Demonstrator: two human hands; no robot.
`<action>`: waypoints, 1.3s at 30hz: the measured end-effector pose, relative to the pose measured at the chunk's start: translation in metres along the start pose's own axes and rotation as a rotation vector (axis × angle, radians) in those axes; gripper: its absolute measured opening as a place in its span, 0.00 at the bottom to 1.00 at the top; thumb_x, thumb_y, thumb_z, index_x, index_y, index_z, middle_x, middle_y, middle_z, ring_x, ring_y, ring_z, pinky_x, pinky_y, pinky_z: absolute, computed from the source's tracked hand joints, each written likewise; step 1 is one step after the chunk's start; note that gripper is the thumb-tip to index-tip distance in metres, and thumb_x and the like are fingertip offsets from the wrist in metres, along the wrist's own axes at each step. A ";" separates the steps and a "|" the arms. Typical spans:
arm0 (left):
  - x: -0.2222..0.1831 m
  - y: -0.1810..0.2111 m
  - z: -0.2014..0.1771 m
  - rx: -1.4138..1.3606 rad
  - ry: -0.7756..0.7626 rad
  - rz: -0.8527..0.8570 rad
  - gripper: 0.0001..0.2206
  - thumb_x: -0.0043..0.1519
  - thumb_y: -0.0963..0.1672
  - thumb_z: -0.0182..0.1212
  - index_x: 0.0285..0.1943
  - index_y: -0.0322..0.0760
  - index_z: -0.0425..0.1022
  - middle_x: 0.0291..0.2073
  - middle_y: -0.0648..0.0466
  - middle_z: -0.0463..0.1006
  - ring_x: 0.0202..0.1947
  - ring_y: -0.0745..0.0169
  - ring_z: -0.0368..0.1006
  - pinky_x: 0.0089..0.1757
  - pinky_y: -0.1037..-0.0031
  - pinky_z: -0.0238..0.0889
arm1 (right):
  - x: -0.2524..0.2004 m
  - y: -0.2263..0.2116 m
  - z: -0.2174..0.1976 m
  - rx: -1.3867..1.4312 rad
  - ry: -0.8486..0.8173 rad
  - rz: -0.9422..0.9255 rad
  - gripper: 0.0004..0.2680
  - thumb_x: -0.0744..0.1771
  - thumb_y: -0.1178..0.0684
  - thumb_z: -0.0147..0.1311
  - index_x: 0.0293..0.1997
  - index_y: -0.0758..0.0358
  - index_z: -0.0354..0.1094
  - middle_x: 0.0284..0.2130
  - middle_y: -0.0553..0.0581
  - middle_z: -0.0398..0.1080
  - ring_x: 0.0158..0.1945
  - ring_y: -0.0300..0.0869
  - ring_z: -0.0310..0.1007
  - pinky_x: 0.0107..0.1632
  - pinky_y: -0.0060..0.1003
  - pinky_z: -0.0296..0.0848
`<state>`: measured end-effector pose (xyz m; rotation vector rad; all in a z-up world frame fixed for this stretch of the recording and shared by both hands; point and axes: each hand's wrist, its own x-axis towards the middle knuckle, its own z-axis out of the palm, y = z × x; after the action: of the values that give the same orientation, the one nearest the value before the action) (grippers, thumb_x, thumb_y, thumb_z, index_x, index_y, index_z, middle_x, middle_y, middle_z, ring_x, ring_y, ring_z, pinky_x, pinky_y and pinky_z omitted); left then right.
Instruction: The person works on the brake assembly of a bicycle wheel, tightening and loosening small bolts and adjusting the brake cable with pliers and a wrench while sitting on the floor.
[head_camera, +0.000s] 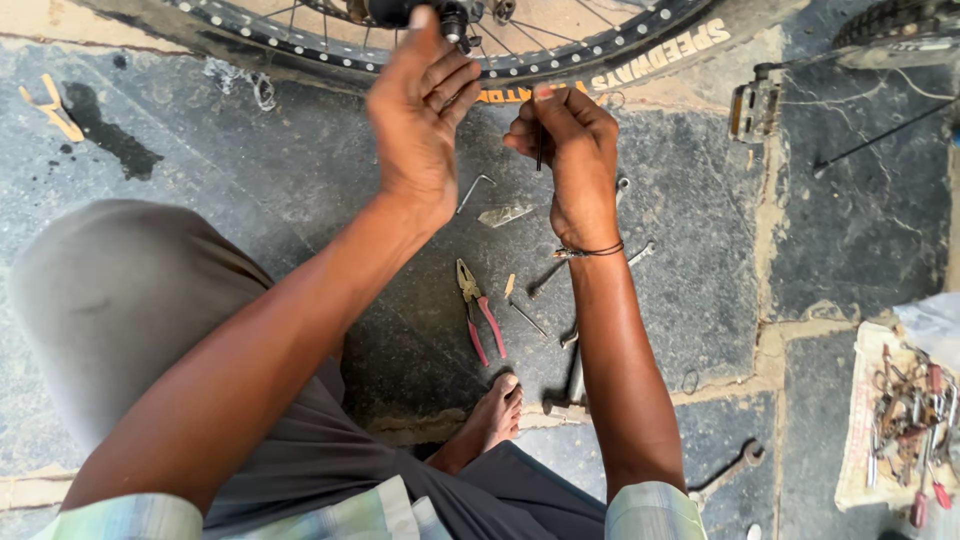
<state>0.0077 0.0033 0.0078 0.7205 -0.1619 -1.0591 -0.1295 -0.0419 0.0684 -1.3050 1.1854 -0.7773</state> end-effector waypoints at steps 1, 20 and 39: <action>-0.001 0.005 0.000 -0.045 -0.010 -0.031 0.42 0.52 0.64 0.61 0.60 0.25 0.68 0.50 0.40 0.75 0.55 0.45 0.70 0.58 0.55 0.60 | 0.000 -0.001 0.000 -0.030 0.020 -0.011 0.10 0.70 0.50 0.54 0.33 0.67 0.71 0.26 0.55 0.74 0.30 0.39 0.76 0.39 0.33 0.76; 0.023 0.030 0.015 -0.091 0.057 -0.342 0.42 0.49 0.66 0.45 0.47 0.24 0.74 0.34 0.40 0.84 0.37 0.50 0.78 0.39 0.66 0.65 | -0.017 -0.011 0.034 -0.963 0.045 -0.787 0.05 0.72 0.55 0.56 0.48 0.67 0.73 0.41 0.60 0.74 0.46 0.48 0.73 0.51 0.43 0.70; 0.025 0.044 0.012 -0.180 -0.136 -0.430 0.34 0.49 0.61 0.64 0.50 0.30 0.75 0.38 0.50 0.76 0.37 0.62 0.67 0.36 0.70 0.58 | -0.007 0.009 0.045 -1.141 0.199 -0.948 0.08 0.69 0.59 0.62 0.53 0.65 0.74 0.47 0.56 0.72 0.51 0.48 0.67 0.60 0.46 0.62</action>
<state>0.0470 -0.0104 0.0382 0.5294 -0.0260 -1.5139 -0.0902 -0.0202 0.0553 -2.9097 1.1559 -0.9047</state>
